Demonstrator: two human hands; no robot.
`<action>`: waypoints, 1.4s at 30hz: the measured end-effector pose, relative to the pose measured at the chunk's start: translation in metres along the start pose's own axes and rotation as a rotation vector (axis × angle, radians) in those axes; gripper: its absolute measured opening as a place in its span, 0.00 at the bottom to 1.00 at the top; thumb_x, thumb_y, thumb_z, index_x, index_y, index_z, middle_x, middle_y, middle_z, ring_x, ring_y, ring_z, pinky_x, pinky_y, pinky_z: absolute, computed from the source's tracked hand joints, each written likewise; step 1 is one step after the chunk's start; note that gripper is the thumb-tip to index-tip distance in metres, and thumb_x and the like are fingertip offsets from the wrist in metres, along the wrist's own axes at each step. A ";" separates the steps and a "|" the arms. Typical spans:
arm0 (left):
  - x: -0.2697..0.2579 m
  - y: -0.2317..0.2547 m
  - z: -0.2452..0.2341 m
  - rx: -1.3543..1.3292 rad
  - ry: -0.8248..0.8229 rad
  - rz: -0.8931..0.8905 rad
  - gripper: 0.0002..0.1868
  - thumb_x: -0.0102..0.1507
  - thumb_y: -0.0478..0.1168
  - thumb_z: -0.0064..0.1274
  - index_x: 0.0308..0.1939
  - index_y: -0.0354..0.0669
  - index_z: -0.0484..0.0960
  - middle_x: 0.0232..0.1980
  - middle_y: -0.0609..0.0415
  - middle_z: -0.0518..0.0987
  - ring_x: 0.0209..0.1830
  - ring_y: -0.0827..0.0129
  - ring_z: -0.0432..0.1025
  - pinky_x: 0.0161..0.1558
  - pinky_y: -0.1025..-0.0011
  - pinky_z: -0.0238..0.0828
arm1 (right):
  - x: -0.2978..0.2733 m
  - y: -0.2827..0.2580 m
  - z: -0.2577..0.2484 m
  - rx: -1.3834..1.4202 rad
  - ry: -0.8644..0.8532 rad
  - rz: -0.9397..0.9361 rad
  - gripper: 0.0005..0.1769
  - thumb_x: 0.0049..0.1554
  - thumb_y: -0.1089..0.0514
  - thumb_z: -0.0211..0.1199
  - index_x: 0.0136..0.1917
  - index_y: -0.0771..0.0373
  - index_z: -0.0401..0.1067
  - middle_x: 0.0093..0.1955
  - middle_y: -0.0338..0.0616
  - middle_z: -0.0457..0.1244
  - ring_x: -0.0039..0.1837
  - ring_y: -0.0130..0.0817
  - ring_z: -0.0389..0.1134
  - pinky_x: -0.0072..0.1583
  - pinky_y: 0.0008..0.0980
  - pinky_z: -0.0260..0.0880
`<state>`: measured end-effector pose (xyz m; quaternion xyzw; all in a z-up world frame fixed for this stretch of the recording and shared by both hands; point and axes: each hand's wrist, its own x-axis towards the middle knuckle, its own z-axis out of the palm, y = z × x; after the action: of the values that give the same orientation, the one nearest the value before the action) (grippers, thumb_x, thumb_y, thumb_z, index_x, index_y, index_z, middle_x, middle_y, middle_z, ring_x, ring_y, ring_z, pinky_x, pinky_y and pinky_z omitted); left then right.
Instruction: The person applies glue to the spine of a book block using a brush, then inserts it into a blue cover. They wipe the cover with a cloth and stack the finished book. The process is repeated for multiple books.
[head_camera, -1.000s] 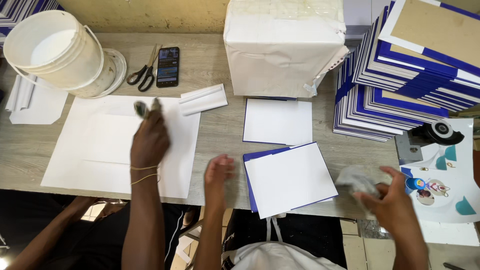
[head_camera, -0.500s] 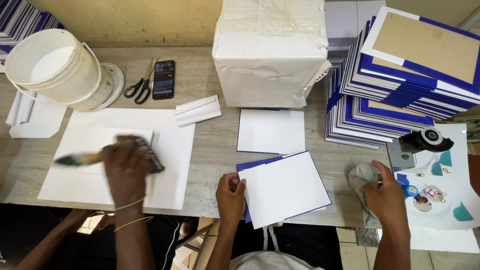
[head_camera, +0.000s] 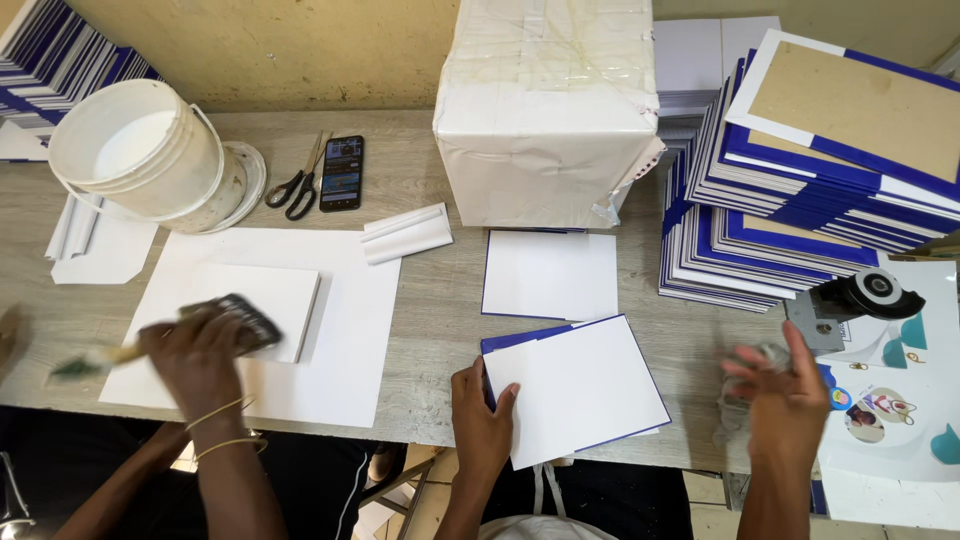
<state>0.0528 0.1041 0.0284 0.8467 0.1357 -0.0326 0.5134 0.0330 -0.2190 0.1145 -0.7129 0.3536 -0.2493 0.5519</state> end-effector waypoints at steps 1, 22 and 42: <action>0.001 -0.004 0.002 0.015 0.005 0.009 0.38 0.67 0.51 0.60 0.79 0.48 0.67 0.66 0.53 0.71 0.68 0.62 0.71 0.65 0.60 0.73 | 0.004 0.004 0.002 0.176 -0.167 0.112 0.44 0.62 0.78 0.48 0.88 0.59 0.54 0.61 0.51 0.59 0.55 0.42 0.65 0.51 0.37 0.68; -0.006 -0.010 0.014 0.137 -0.004 0.104 0.43 0.70 0.50 0.55 0.84 0.38 0.54 0.75 0.41 0.63 0.75 0.52 0.60 0.71 0.55 0.64 | -0.033 -0.020 0.053 -0.412 -0.664 0.347 0.33 0.63 0.47 0.58 0.81 0.50 0.67 0.81 0.36 0.64 0.79 0.39 0.64 0.76 0.45 0.63; 0.047 0.164 -0.042 -0.437 0.058 0.419 0.39 0.71 0.56 0.46 0.76 0.39 0.47 0.89 0.40 0.45 0.91 0.49 0.34 0.85 0.49 0.29 | -0.039 -0.131 0.090 -0.479 -0.598 -0.130 0.53 0.61 0.40 0.59 0.90 0.53 0.39 0.82 0.50 0.58 0.78 0.44 0.65 0.75 0.43 0.62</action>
<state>0.1377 0.0789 0.1797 0.7265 -0.0236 0.1281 0.6747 0.1059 -0.1149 0.2180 -0.8838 0.1792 0.0248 0.4314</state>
